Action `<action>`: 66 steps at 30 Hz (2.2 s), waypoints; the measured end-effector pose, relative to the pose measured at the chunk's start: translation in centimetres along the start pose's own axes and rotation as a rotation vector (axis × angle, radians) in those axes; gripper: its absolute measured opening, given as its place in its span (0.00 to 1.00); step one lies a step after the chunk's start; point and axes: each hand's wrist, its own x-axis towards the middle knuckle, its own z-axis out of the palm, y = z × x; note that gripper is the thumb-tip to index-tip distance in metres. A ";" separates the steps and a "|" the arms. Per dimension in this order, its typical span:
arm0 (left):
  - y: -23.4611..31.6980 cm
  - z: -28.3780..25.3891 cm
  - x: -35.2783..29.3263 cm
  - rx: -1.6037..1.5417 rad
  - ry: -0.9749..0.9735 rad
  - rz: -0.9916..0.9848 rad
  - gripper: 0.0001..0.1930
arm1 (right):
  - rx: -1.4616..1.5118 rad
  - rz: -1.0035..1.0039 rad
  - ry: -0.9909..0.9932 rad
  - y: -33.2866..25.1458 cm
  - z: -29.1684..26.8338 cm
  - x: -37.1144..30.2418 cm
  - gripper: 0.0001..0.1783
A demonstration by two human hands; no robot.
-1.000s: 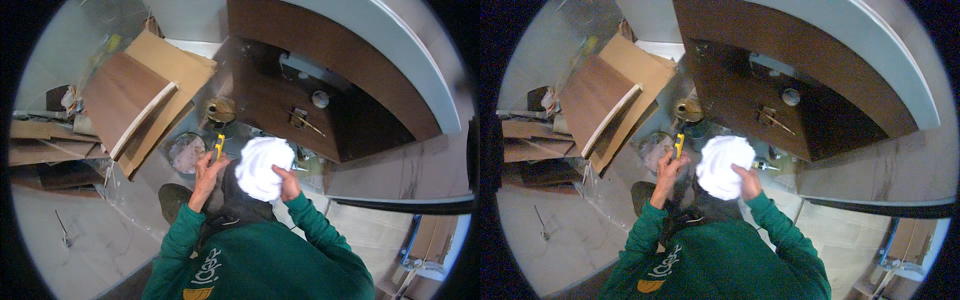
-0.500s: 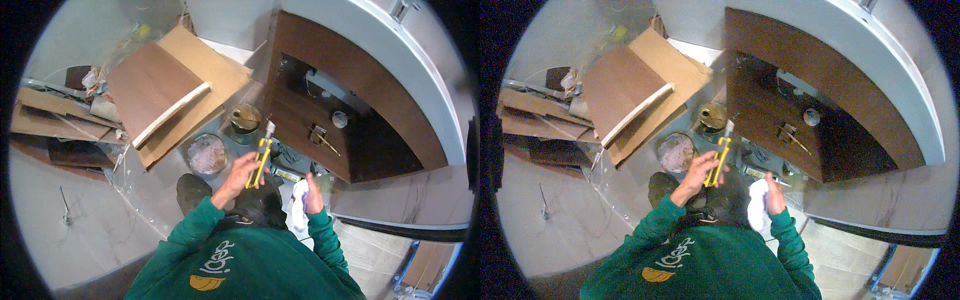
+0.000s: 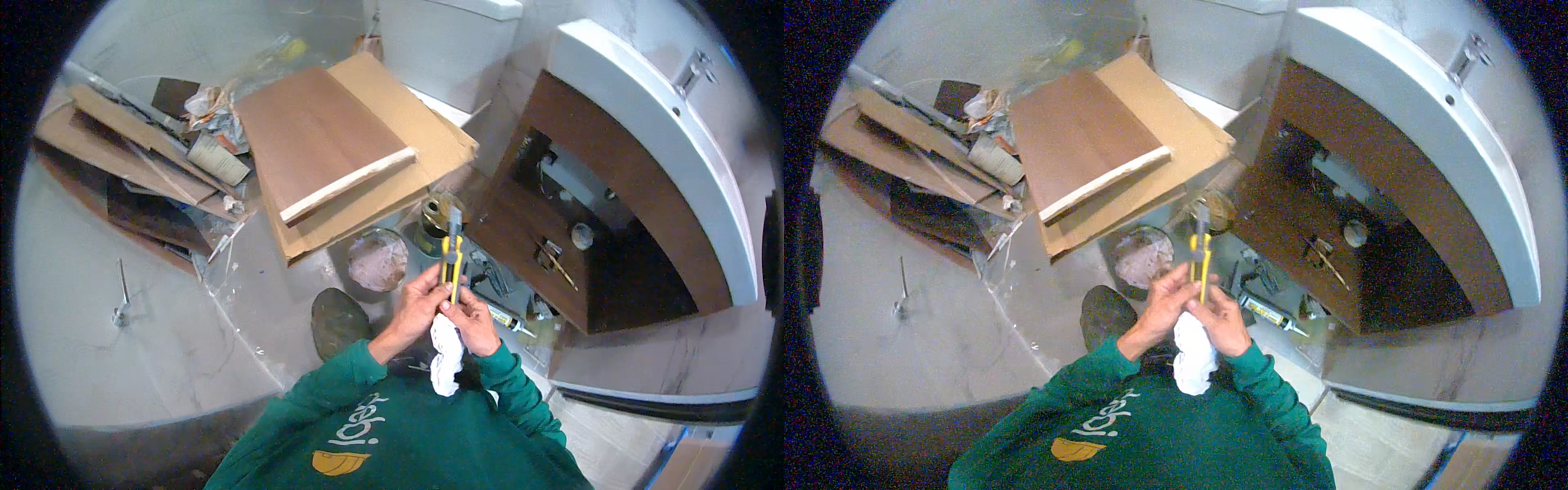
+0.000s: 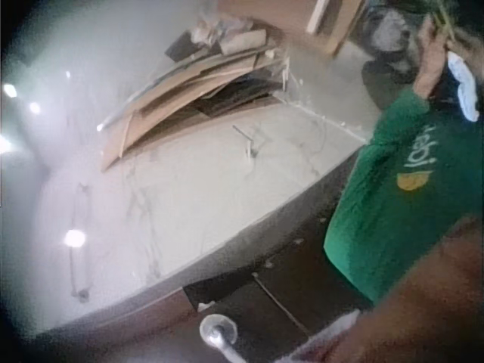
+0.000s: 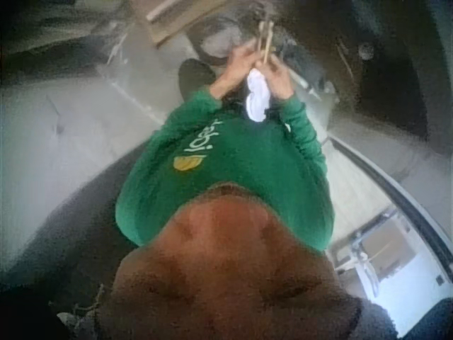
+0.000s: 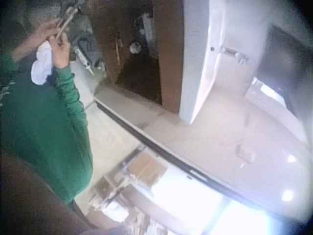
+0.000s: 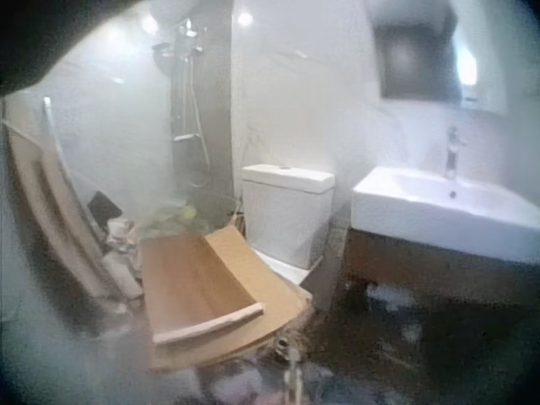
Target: The person sits on the floor and sands a wooden panel with a sanding block, then uses a pencil to mark the edge. The person later moves to a bathroom area and handles a white strip and a utility knife.
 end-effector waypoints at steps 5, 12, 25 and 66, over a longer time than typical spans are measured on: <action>2.9 -1.8 -0.9 0.405 -0.088 -0.202 0.23 | 0.161 -0.033 0.010 -0.2 1.1 -0.3 0.18; 10.8 -5.4 0.0 0.809 0.113 0.218 0.16 | 0.165 -0.060 0.069 -1.2 -1.2 -1.2 0.19; 18.5 -10.9 19.9 1.478 -0.119 0.522 0.16 | 0.273 0.048 0.191 -2.1 -4.4 -3.6 0.22; -1.2 3.1 0.4 0.916 -0.209 -0.220 0.19 | 0.634 -0.014 0.387 1.7 -6.2 -1.4 0.14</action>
